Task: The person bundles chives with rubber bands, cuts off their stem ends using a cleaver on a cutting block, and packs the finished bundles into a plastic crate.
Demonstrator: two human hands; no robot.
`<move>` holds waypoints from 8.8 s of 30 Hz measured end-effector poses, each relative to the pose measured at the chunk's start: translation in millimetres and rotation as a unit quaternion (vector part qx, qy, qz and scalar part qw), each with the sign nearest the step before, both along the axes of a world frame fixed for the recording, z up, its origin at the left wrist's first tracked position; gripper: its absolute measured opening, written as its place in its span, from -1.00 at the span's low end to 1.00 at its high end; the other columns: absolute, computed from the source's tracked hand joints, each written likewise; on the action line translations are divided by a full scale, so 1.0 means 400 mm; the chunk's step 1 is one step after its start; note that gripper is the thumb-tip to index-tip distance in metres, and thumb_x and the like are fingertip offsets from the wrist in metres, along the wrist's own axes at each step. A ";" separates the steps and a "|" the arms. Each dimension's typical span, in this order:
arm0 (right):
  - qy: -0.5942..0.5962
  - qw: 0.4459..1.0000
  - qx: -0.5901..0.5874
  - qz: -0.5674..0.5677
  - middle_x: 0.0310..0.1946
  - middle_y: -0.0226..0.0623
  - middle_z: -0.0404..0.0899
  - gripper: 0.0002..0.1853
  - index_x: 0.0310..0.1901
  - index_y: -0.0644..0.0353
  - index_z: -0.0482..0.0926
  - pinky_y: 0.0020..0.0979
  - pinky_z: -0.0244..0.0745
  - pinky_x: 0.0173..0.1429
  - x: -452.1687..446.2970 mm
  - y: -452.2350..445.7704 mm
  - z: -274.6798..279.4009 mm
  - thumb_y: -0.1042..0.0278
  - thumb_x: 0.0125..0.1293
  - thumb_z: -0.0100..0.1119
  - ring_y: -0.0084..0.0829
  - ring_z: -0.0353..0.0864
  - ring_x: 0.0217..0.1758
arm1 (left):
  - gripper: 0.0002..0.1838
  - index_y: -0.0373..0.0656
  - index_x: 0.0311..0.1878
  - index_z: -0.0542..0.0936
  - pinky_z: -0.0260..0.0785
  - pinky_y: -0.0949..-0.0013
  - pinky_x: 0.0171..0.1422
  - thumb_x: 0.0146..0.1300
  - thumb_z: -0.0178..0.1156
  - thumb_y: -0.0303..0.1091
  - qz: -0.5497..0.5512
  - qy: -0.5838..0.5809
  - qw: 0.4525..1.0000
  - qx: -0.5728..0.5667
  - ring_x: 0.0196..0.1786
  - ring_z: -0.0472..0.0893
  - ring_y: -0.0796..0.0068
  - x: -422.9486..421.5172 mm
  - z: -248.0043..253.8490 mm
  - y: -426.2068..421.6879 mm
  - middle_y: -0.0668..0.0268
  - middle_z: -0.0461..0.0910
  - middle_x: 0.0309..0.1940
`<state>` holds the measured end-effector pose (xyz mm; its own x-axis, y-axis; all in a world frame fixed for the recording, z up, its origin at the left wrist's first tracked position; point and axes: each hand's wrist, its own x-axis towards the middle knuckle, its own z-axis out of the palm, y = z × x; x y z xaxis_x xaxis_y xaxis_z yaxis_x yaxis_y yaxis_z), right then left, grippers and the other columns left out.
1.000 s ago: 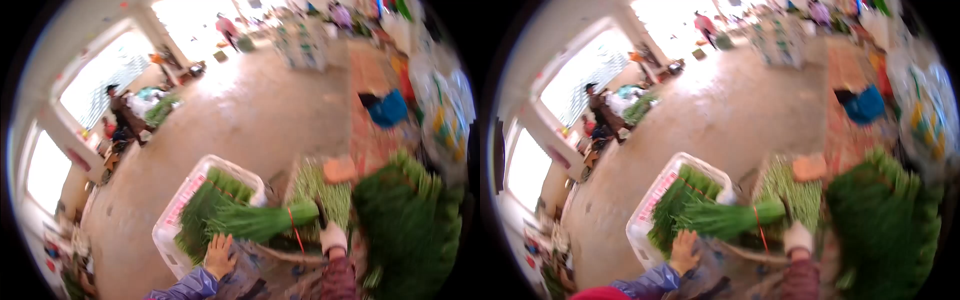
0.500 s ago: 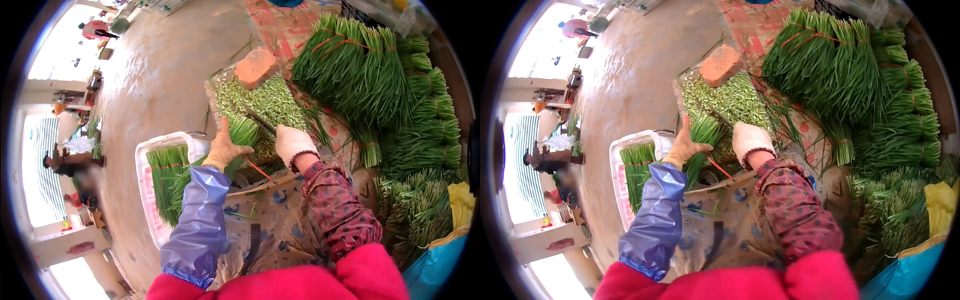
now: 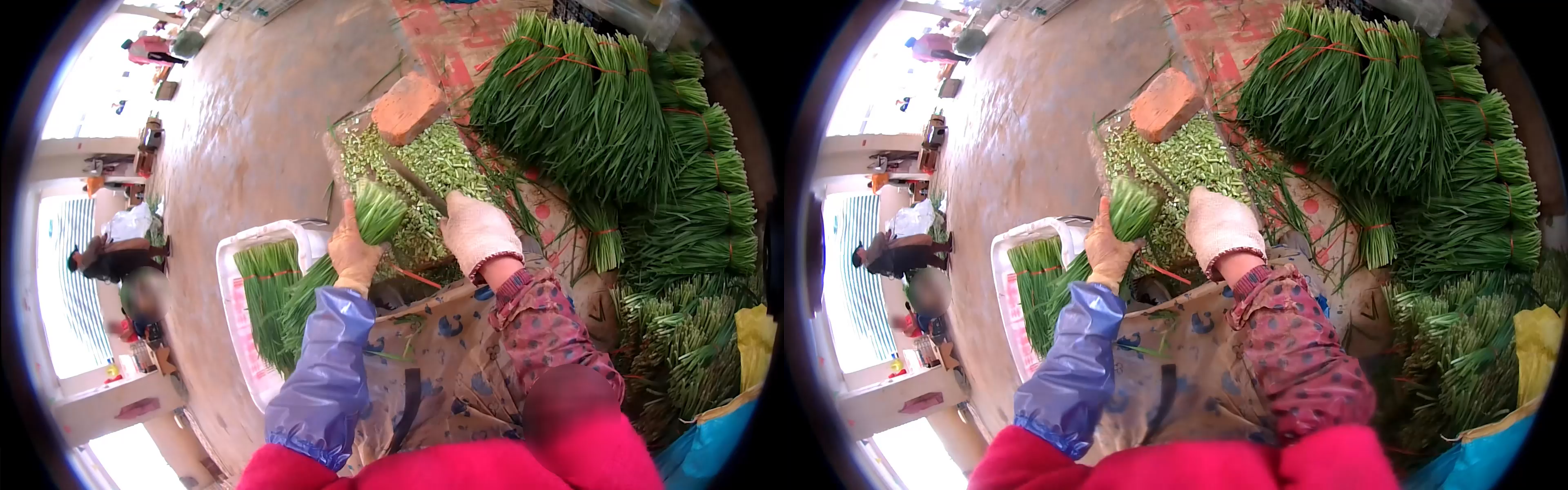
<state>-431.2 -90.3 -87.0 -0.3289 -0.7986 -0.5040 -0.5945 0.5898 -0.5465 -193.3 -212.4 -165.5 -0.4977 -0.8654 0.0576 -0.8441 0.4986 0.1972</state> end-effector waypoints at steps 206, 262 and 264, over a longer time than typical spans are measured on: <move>-0.315 0.861 -0.397 -0.051 -0.51 -0.39 0.56 -0.89 -0.31 0.18 0.55 -0.45 0.43 -0.40 0.519 0.356 0.307 0.49 0.44 0.12 -0.49 0.50 -0.51 | -0.33 -0.18 0.41 0.44 0.45 -0.10 0.44 0.31 0.39 -0.13 -0.031 0.922 0.299 0.243 0.33 0.54 0.09 0.534 0.329 0.527 0.12 0.54 0.31; 0.244 0.597 -0.637 0.422 -0.14 -0.44 0.62 -0.71 -0.17 0.01 0.64 -0.04 0.37 0.23 0.609 0.253 0.664 0.38 0.01 0.45 -0.26 0.54 -0.08 | 0.05 -0.16 0.51 0.22 0.38 0.28 0.47 -0.04 0.62 -0.54 0.109 0.755 0.631 0.146 0.36 0.48 0.39 0.258 0.380 0.602 0.26 0.47 0.34; 0.236 0.592 -0.653 0.408 -0.17 -0.42 0.63 -0.75 -0.23 0.02 0.63 -0.06 0.36 0.25 0.624 0.232 0.664 0.39 0.01 0.43 -0.27 0.54 -0.08 | 0.05 -0.18 0.51 0.22 0.37 0.28 0.48 -0.04 0.61 -0.54 0.116 0.769 0.605 0.174 0.36 0.47 0.39 0.259 0.387 0.614 0.28 0.47 0.34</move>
<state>-181.5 2.5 178.4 0.5783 -0.3960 0.7132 -0.6587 -0.7424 0.1219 -89.6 33.2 -10.7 0.0500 -0.9944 0.0930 0.4303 0.1054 0.8965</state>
